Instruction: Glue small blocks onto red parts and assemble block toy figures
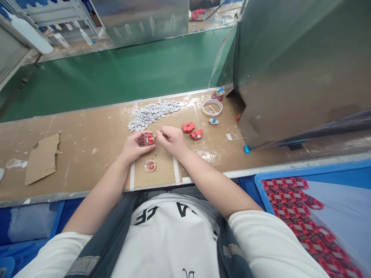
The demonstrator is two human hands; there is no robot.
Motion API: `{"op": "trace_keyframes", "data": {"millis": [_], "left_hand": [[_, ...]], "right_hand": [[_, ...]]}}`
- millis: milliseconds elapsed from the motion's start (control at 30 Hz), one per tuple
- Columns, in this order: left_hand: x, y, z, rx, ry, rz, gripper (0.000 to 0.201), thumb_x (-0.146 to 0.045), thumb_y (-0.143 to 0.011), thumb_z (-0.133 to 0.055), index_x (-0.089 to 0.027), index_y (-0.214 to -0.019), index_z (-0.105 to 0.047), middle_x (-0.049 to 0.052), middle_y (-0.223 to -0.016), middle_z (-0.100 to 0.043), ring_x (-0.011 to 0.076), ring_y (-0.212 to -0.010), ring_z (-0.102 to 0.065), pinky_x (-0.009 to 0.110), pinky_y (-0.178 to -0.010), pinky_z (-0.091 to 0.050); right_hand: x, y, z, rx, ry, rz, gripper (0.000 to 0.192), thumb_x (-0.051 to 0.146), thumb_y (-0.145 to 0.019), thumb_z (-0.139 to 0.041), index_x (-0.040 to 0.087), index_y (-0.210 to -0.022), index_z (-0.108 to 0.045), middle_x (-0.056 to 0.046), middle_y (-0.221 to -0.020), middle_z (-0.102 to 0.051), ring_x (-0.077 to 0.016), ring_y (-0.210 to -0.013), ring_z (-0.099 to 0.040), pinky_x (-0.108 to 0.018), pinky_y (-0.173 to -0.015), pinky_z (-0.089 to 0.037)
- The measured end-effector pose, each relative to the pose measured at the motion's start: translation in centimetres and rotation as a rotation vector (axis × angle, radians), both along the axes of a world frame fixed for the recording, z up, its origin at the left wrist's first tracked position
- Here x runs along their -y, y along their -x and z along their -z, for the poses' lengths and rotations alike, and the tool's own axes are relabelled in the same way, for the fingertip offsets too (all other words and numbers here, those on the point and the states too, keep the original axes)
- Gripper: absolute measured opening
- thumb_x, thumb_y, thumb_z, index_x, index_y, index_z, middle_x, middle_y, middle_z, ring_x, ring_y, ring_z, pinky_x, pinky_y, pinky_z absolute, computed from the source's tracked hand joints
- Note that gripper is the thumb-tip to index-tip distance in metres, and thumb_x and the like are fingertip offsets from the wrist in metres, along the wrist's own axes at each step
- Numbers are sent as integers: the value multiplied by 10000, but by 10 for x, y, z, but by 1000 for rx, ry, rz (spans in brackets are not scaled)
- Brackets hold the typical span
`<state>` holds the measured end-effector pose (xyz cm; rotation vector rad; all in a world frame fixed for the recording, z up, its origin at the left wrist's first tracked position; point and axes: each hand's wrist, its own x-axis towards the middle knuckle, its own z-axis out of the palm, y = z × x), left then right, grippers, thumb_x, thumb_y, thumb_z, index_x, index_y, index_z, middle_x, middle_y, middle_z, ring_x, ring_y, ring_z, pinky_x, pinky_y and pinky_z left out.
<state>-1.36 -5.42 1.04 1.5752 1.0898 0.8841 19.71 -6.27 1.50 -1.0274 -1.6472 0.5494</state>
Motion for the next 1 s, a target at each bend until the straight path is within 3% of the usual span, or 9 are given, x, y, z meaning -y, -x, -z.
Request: {"op": "trace_keyframes", "data": {"millis": [433,633,1000], "left_hand": [[0,-2,1,-78,-79,-21,558,-384,-705,-904,-179,-1195,-734,82,-1076,-792,230,-903,-763,358,-861,-653],[1,-3,1,-84,-92,-28,530,-369,-718,-884,-181,-1189,-729,75,-1071,-791,230,-926,-768,352,-874,-653],[3,-4,-4,-107,-68,-21,556,-387,-706,-897,-175,-1192,-726,76,-1065,-788,220,-890,-753,352,-859,-639]], "right_hand": [[2,1,-2,227,-72,-12,363,287,-997,-495,240,-708,-279,42,-633,-331,-129,-592,-335,-309,-608,-242],[2,2,-1,216,-13,-83,379,297,-1010,-495,238,-700,-284,38,-640,-340,-130,-599,-343,-305,-613,-258],[-1,1,1,100,-10,11,423,312,-1014,-517,238,-686,-261,43,-631,-319,-127,-597,-337,-317,-616,-256]]}}
